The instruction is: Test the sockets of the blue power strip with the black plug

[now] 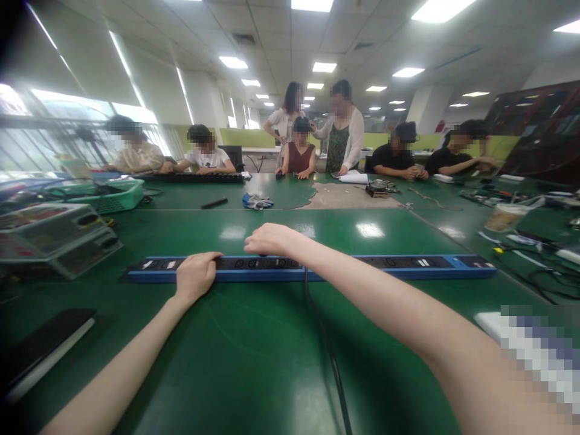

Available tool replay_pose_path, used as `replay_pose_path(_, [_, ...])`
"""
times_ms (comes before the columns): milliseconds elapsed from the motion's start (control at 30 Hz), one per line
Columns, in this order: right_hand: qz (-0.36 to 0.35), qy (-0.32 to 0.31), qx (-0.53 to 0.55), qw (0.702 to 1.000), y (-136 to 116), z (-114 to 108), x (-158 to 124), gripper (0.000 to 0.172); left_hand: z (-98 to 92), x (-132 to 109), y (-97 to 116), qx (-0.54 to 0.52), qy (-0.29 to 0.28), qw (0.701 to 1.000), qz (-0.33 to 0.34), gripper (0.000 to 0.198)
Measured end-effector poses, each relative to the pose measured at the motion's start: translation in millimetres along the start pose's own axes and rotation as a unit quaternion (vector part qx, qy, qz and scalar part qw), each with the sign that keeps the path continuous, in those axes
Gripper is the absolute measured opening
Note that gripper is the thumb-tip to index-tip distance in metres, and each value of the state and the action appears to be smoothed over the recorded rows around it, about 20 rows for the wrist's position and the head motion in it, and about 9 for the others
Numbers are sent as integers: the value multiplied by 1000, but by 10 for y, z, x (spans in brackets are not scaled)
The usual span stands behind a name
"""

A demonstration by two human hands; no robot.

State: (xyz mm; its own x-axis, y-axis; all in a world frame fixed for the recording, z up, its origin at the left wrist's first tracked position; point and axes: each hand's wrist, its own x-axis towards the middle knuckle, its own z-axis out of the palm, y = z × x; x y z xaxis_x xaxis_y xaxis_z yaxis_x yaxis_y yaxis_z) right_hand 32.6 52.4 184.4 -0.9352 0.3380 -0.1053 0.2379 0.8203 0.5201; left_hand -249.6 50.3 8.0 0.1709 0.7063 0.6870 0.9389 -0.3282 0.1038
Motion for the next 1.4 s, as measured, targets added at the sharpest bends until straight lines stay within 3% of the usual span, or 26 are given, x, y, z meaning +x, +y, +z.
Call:
replay_pose_path(167, [19, 9, 51, 999, -88, 317, -142, 16, 22, -2, 15, 7, -3, 1000, -3, 38])
replay_pose_path(300, [77, 31, 115, 990, 16, 260, -198, 16, 28, 5, 29, 18, -4, 1000, -5, 38])
replay_pose_path(433, [170, -4, 214, 962, 133, 147, -316, 18, 28, 8, 28, 21, -5, 1000, -4, 38])
replay_pose_path(567, [227, -20, 269, 936, 108, 298, -414, 23, 32, 6, 23, 19, -9, 1000, -5, 38])
replay_pose_path(633, [256, 30, 315, 913, 36, 468, -420, 26, 35, 6, 24, 19, -9, 1000, -8, 38])
replay_pose_path(767, [348, 130, 425, 825, -166, 790, -322, 24, 34, 10, 27, 15, -9, 1000, -10, 38])
replay_pose_path(900, [445, 180, 425, 767, -342, 938, -155, 18, 31, 10, 25, 14, -12, 1000, -8, 38])
replay_pose_path(1000, [483, 204, 421, 740, -415, 966, -57, 18, 34, 10, 23, 17, -13, 1000, -11, 38])
replay_pose_path(1167, [467, 235, 451, 724, -442, 974, 23, 18, 43, 16, 27, 24, -18, 999, -12, 38])
replay_pose_path(1267, [456, 229, 481, 713, -425, 984, 28, 17, 48, 20, 37, 24, -19, 999, -17, 38])
replay_pose_path(1400, [451, 209, 553, 669, -414, 1021, 3, 17, 52, 25, 52, 21, -16, 999, -24, 39])
